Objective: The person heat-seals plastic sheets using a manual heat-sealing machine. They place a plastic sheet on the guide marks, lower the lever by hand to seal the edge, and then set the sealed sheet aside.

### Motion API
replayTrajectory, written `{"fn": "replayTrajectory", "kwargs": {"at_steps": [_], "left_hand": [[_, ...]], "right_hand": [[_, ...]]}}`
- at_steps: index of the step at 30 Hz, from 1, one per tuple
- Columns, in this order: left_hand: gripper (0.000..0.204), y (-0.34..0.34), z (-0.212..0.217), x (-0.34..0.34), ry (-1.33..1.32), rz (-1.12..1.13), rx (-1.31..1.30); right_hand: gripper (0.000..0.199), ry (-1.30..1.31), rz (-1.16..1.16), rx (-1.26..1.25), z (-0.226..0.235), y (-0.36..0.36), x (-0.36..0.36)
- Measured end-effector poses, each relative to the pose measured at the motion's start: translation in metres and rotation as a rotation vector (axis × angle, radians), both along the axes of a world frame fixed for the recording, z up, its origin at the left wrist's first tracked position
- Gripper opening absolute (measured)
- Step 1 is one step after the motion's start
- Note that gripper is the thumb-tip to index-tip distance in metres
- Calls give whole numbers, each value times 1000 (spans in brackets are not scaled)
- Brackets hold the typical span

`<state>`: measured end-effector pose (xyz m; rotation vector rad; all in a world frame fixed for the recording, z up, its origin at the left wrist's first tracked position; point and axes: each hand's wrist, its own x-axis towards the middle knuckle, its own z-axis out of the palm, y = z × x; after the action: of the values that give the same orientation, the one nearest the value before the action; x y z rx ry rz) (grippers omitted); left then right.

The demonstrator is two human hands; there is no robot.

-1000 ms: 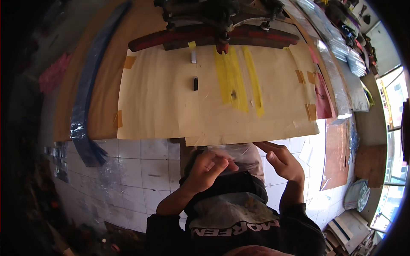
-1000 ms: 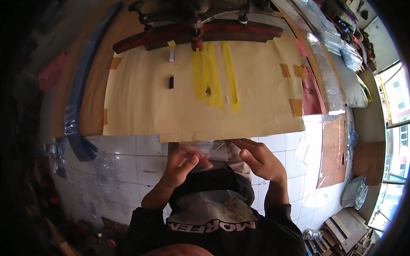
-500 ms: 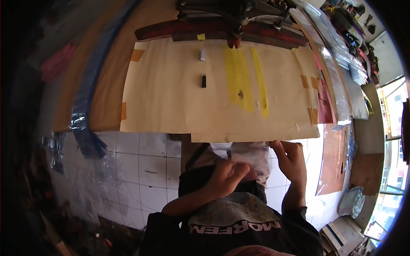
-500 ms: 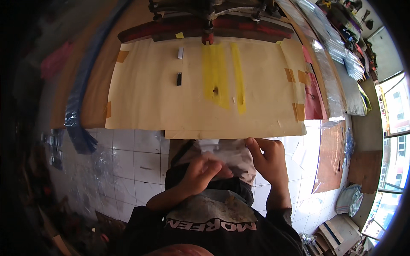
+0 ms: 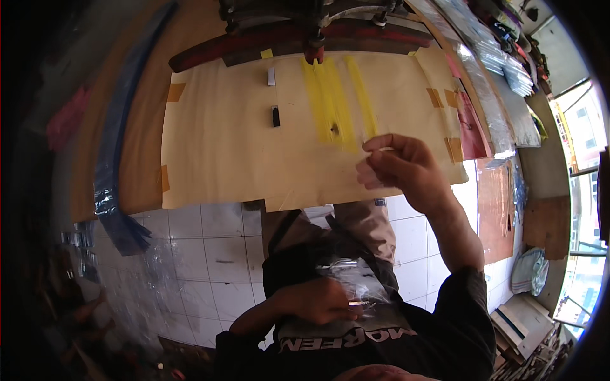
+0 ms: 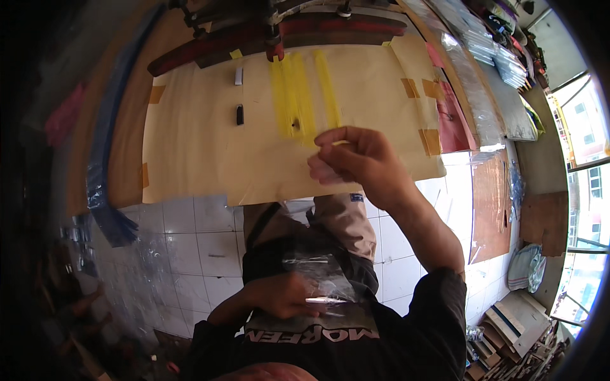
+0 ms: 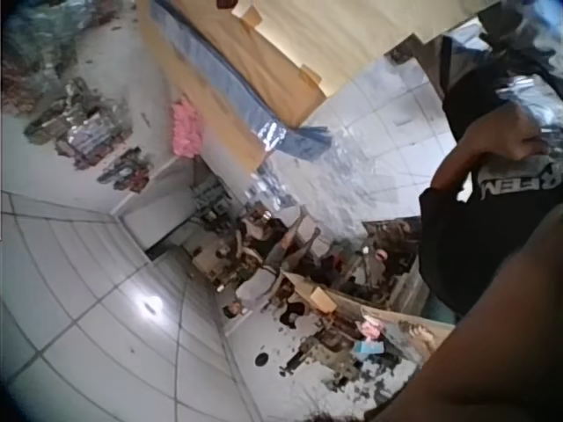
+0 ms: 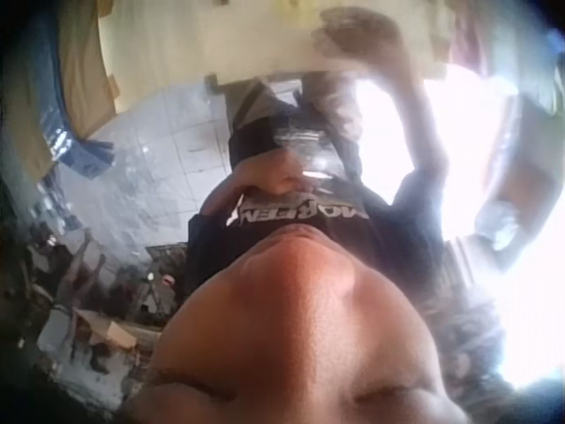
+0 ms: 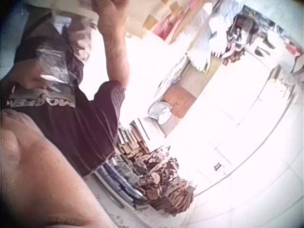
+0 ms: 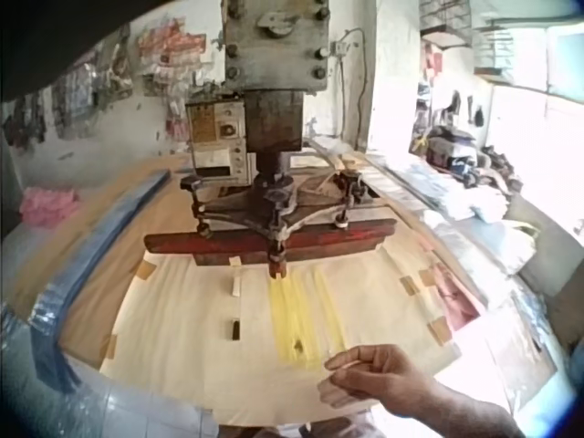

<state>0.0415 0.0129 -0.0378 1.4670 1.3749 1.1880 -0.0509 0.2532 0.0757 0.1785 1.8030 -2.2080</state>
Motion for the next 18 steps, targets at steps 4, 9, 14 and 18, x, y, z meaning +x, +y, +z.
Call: {"fn": "replayTrajectory", "kwargs": {"at_steps": [4, 9, 14, 18], "left_hand": [[18, -3, 3, -3, 113, 114, -19], [16, -9, -8, -8, -45, 280, -135], [16, -12, -2, -17, -105, 409, -177], [21, -11, -11, -18, -124, 483, -102]], "right_hand": [[23, 206, -33, -17, 14, -6, -26], [18, 454, -107, -7, 23, -16, -39], [19, 416, -172, -80, 28, -12, -46], [24, 371, -159, -124, 32, -3, -47]]}}
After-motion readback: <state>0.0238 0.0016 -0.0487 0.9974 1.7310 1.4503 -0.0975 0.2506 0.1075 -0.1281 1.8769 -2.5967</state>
